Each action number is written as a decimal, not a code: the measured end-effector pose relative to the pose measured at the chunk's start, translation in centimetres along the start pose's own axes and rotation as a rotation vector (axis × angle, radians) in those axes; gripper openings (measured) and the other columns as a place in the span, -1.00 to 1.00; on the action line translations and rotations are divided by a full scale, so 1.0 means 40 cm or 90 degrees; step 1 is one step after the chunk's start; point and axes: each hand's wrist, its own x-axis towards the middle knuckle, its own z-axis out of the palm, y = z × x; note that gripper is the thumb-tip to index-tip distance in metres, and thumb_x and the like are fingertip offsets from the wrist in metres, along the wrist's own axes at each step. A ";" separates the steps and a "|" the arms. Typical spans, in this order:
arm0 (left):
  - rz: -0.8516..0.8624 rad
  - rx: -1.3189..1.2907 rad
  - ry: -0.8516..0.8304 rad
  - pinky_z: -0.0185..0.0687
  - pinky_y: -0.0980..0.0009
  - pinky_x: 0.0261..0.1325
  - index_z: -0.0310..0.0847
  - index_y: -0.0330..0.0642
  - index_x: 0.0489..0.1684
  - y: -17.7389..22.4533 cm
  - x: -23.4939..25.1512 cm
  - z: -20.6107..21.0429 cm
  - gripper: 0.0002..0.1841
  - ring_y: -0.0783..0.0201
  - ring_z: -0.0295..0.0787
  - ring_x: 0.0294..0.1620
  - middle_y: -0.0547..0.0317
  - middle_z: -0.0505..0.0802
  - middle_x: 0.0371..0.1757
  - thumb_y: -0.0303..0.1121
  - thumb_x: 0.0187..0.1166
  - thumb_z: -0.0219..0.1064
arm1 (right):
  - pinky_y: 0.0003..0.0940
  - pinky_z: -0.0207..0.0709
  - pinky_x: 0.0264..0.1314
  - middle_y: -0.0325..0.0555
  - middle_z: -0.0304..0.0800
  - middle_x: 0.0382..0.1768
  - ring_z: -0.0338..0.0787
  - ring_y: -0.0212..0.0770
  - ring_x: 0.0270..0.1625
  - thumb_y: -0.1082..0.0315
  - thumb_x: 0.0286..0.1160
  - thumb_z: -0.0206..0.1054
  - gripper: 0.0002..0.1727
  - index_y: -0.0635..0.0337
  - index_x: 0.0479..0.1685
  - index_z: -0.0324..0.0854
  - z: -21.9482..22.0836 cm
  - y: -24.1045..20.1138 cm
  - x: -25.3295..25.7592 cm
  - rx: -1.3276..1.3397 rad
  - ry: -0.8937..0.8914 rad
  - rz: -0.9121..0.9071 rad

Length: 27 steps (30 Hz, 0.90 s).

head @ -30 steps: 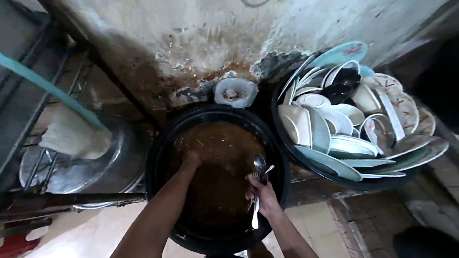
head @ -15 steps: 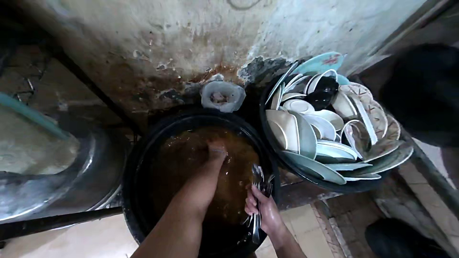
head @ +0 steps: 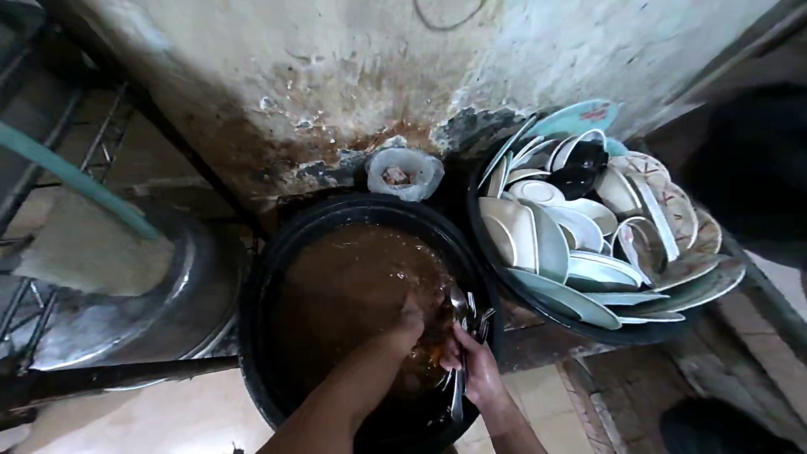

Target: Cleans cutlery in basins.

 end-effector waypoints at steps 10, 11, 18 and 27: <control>-0.193 0.108 0.011 0.51 -0.35 0.47 0.21 0.12 0.85 -0.280 -0.086 -0.235 -0.13 -0.26 0.54 0.58 -0.13 0.48 0.73 -0.12 0.42 0.52 | -0.41 0.53 -0.67 -0.25 0.38 -0.72 0.43 -0.35 -0.77 0.18 0.89 -0.05 -0.62 0.32 0.03 0.55 0.001 0.003 0.001 0.012 -0.018 -0.006; -0.210 0.126 0.024 0.48 -0.36 0.47 0.24 0.10 0.83 -0.306 -0.101 -0.251 -0.12 -0.27 0.54 0.58 -0.12 0.46 0.74 -0.06 0.41 0.53 | -0.40 0.53 -0.67 -0.26 0.37 -0.72 0.42 -0.35 -0.77 0.17 0.90 -0.05 -0.62 0.31 0.03 0.54 0.003 0.002 0.001 0.007 -0.017 -0.002; -0.316 0.006 0.064 0.35 -0.20 0.66 0.48 -0.26 0.62 -0.384 -0.279 -0.322 -0.53 -0.23 0.50 0.63 -0.25 0.63 0.58 -0.22 0.86 0.07 | -0.41 0.51 -0.68 -0.24 0.38 -0.72 0.41 -0.35 -0.78 0.16 0.90 -0.05 -0.61 0.31 0.01 0.55 0.006 0.001 0.003 -0.003 -0.019 -0.001; -0.272 0.101 -0.085 0.43 -0.21 0.61 0.57 -0.27 0.52 -0.418 -0.368 -0.294 -0.56 -0.27 0.57 0.56 -0.32 0.67 0.51 -0.22 0.79 0.23 | -0.43 0.52 -0.67 -0.27 0.37 -0.74 0.41 -0.37 -0.78 0.15 0.90 -0.04 -0.61 0.26 -0.03 0.59 0.017 -0.003 -0.009 -0.009 -0.018 -0.004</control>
